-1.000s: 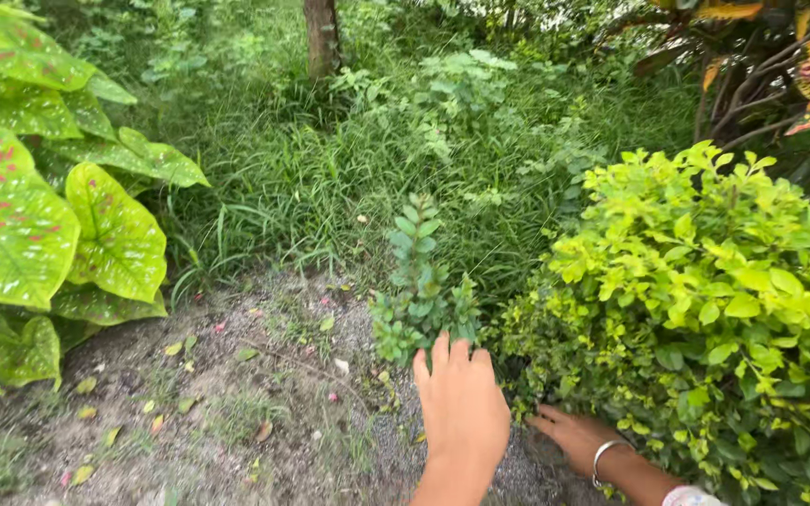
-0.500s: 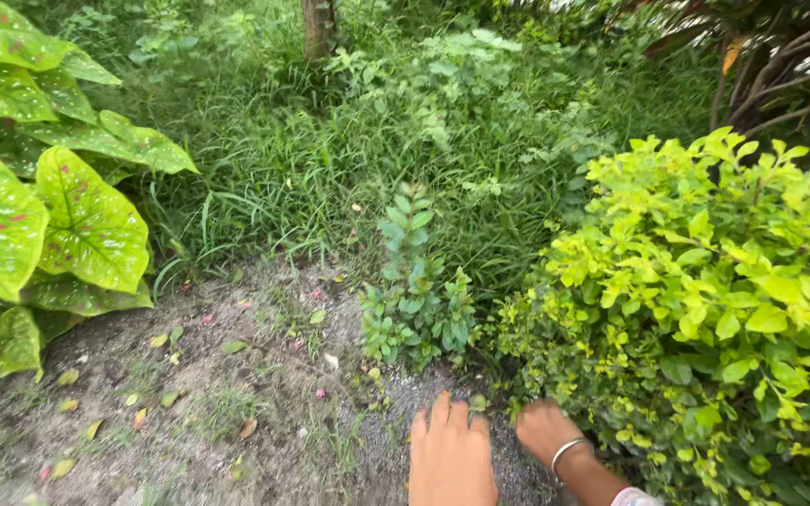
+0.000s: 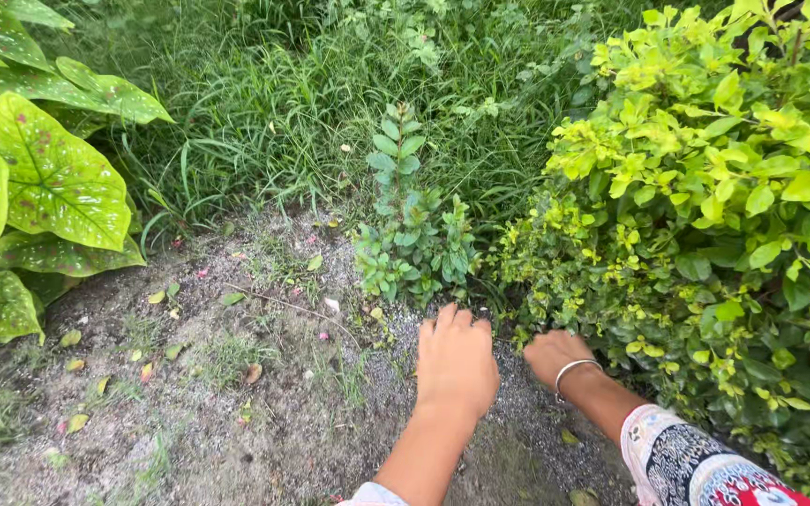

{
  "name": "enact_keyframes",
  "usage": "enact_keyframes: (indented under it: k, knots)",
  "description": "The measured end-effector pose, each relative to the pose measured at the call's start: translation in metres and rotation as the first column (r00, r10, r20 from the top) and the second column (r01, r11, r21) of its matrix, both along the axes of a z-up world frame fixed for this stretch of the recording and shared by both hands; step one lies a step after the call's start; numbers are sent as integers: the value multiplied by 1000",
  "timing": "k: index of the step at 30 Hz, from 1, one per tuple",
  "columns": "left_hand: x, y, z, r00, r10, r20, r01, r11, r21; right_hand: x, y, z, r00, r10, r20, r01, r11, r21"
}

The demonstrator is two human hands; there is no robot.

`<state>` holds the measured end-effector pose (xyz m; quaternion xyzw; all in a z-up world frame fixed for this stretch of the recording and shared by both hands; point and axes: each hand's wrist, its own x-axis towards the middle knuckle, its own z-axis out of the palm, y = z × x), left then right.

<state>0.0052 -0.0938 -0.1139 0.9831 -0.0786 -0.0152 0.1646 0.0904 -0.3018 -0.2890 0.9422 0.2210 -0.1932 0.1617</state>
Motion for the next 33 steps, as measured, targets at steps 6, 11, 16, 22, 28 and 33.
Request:
enact_keyframes:
  k: [6,11,16,22,28,33]
  knots:
    - [1,11,-4,983,166,-73,-175,975,-140,26,35,27,939,-17,-343,218,801,557]
    - [-2,39,21,943,248,-220,-311,894,-323,50,80,80,510,100,-854,542,733,410]
    - [-5,55,41,825,220,-521,-396,883,-253,39,107,141,488,189,-852,464,770,437]
    - [-26,77,44,794,395,-462,-526,828,-195,43,119,159,648,70,-759,581,599,551]
    - [-14,66,59,817,438,-374,-551,785,-284,55,84,100,784,-276,-556,606,529,594]
    - [-6,63,55,850,391,-353,-502,803,-319,36,46,42,870,-355,-342,491,690,532]
